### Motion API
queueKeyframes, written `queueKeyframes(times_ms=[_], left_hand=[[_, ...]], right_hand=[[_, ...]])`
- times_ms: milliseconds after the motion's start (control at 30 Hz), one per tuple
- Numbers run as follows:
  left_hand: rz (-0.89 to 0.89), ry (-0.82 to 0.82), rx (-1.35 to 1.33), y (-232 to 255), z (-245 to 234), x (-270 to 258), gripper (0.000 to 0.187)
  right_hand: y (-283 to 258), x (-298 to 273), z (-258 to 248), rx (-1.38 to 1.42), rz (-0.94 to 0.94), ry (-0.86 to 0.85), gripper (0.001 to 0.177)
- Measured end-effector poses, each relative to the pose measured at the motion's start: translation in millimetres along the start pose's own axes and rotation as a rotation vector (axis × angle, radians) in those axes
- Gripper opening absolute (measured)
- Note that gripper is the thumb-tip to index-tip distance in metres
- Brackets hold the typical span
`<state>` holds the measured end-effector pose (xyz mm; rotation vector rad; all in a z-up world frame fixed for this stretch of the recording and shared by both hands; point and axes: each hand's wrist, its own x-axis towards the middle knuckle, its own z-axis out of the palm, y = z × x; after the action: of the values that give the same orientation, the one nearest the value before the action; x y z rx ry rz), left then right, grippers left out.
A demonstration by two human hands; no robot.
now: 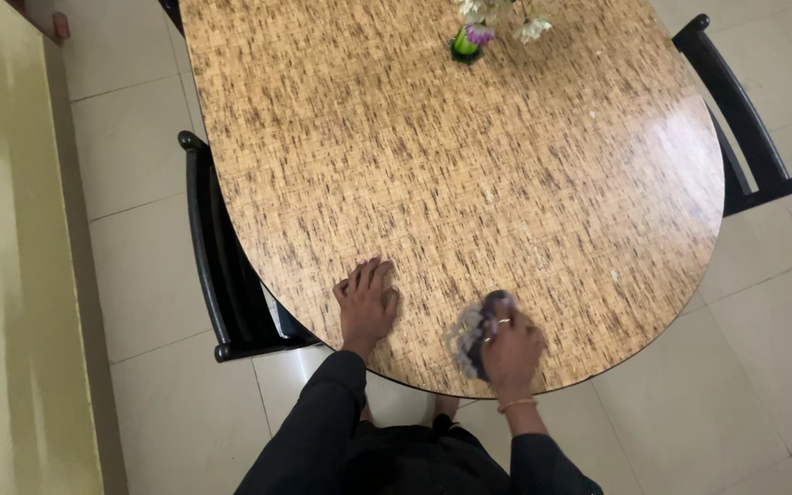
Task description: The person cleans a dining chair and a wooden table by hand with a cloth, wiping the chair's backrest, seat, and frame, and then wiping the surface of the table around a vase of flowers.
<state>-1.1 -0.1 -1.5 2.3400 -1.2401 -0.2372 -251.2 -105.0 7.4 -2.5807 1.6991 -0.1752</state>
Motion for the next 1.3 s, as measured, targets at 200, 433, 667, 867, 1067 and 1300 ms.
queueKeyframes(times_ms=[200,433,667,867,1067,1300], left_hand=[[0.001,0.013,-0.009,-1.0,1.0,-2.4,0.052],[0.009,0.036,-0.01,-0.7,0.3,-1.9,0.053],[0.001,0.038,-0.023,0.8,-1.5,1.4,0.054],[-0.007,0.01,-0.031,3.3,-3.4,-0.3,0.053],[-0.019,0.005,-0.023,1.6,-2.4,-1.4,0.052],[0.018,0.032,-0.017,-1.6,1.2,-0.8,0.055]], right_hand=[[-19.3,-45.5,-11.1,0.141,-0.375,-0.158,0.047],[9.5,9.0,6.7,0.146,-0.1,0.128,0.045],[-11.3,4.2,-1.3,0.114,-0.168,0.188,0.053],[-13.3,-11.4,-17.5,0.249,-0.476,0.015,0.056],[2.9,6.3,1.6,0.276,-0.155,0.252,0.049],[-17.3,2.9,8.5,0.149,-0.031,0.226,0.054]])
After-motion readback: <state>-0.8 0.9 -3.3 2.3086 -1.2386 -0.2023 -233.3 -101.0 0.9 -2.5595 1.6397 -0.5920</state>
